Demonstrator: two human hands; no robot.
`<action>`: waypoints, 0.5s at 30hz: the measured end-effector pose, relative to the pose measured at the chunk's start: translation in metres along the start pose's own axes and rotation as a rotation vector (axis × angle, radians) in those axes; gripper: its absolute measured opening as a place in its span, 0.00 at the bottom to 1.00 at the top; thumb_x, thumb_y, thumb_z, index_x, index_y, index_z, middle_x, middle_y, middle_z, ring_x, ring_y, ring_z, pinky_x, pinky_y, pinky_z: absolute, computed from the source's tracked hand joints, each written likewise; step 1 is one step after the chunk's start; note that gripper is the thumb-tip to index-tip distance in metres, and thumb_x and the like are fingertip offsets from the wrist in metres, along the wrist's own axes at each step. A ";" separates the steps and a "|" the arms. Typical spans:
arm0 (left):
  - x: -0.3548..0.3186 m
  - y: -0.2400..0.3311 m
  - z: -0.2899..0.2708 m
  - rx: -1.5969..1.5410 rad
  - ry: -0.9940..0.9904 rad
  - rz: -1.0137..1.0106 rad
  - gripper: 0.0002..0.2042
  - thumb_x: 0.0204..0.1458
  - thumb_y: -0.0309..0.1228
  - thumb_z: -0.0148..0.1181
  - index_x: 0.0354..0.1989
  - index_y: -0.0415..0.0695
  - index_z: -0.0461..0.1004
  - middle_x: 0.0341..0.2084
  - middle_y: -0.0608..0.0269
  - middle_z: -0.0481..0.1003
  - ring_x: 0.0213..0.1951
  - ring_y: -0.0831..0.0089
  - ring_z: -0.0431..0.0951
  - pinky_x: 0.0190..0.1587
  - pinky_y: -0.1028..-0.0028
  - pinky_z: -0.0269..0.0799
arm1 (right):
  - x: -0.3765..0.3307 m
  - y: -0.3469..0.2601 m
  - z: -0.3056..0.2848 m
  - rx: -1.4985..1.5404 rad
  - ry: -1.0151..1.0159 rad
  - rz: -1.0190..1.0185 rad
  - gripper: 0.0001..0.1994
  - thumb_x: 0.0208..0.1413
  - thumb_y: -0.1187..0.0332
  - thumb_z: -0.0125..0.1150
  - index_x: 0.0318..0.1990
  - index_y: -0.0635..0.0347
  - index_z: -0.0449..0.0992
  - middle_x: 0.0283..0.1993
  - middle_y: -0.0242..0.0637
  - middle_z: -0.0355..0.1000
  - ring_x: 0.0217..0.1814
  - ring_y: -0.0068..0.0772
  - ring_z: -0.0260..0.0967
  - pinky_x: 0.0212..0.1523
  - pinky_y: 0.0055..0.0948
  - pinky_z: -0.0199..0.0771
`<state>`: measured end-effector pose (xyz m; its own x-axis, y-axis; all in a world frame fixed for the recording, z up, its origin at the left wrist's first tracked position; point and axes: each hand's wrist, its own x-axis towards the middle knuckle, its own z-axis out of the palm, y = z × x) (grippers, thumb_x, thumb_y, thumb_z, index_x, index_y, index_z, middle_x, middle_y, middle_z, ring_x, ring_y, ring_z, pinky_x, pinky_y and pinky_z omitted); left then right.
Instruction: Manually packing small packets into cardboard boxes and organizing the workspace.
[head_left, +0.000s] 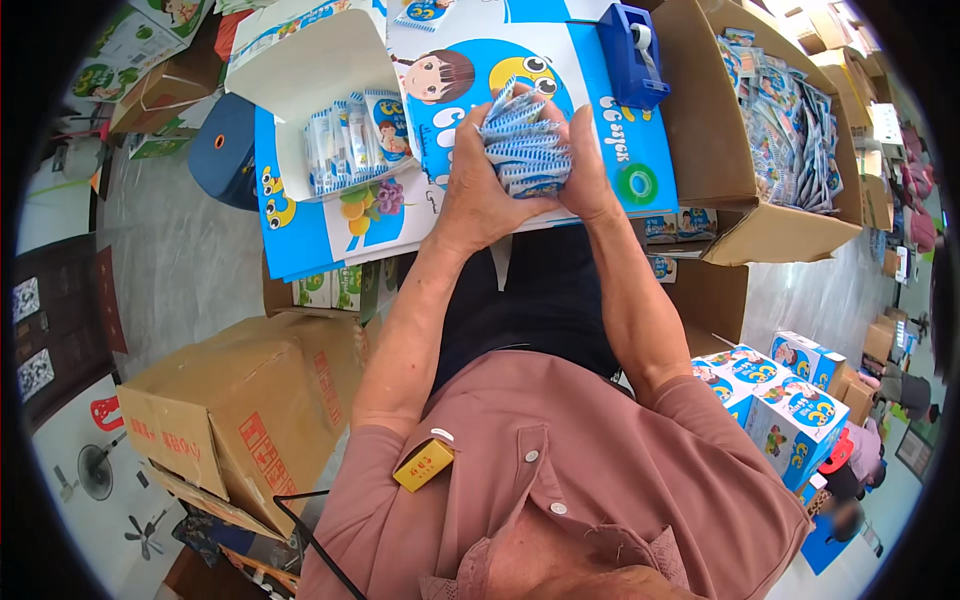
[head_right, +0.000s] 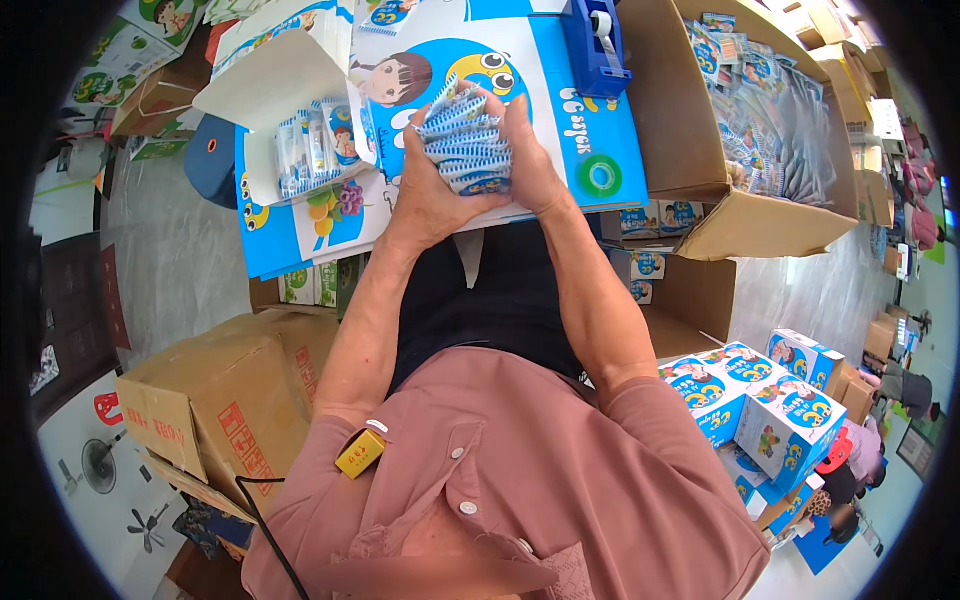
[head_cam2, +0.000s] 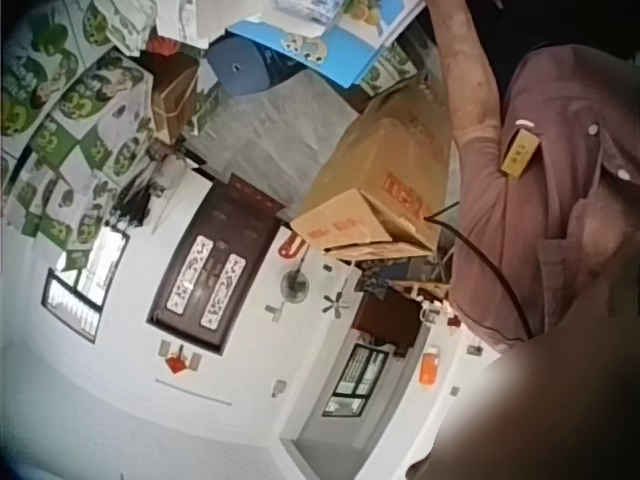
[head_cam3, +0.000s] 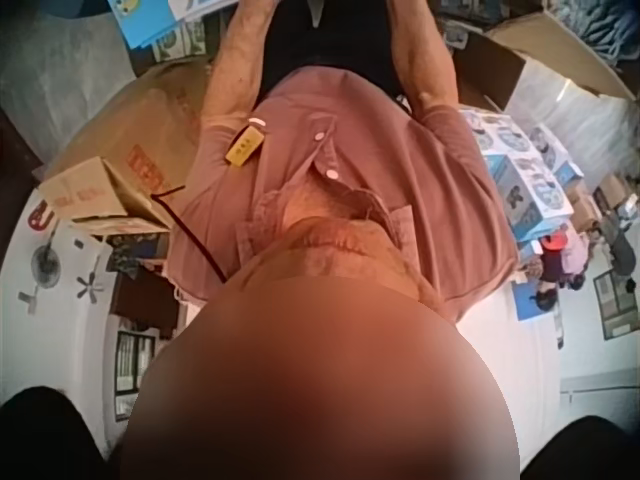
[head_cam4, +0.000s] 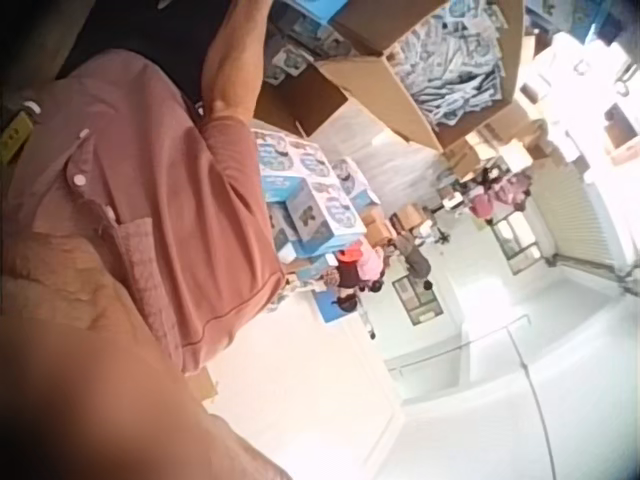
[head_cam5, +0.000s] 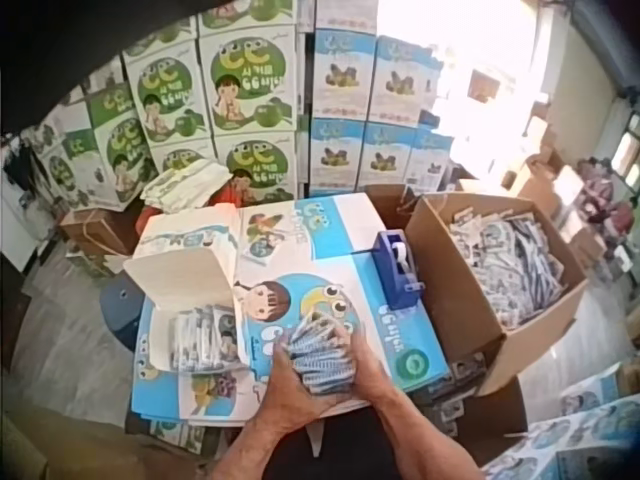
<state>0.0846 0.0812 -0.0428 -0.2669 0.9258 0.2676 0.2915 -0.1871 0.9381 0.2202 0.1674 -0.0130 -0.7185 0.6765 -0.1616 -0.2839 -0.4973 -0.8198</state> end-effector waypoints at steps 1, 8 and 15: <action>0.001 -0.003 -0.001 -0.045 0.032 -0.012 0.64 0.24 0.35 0.90 0.71 0.38 0.48 0.59 0.48 0.64 0.62 0.56 0.68 0.65 0.61 0.68 | -0.002 0.003 0.004 -0.031 0.013 0.007 0.48 0.69 0.29 0.21 0.77 0.66 0.53 0.73 0.49 0.62 0.74 0.43 0.62 0.74 0.36 0.60; -0.002 0.010 0.004 0.001 0.124 -0.070 0.62 0.26 0.37 0.89 0.69 0.34 0.50 0.58 0.42 0.66 0.61 0.50 0.70 0.65 0.59 0.68 | -0.006 0.023 -0.016 -0.082 0.096 -0.030 0.45 0.71 0.32 0.26 0.77 0.66 0.52 0.73 0.44 0.61 0.74 0.38 0.60 0.75 0.36 0.56; -0.003 0.101 -0.034 0.023 0.200 -0.099 0.53 0.35 0.30 0.84 0.67 0.34 0.51 0.55 0.49 0.73 0.56 0.62 0.78 0.59 0.66 0.74 | -0.027 -0.040 0.045 0.009 -0.012 0.077 0.49 0.67 0.27 0.25 0.76 0.66 0.54 0.74 0.46 0.63 0.74 0.40 0.62 0.74 0.39 0.58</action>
<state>0.0836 0.0487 0.0591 -0.4715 0.8554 0.2144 0.2749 -0.0885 0.9574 0.2227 0.1446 0.0485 -0.7463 0.6291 -0.2174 -0.2330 -0.5528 -0.8001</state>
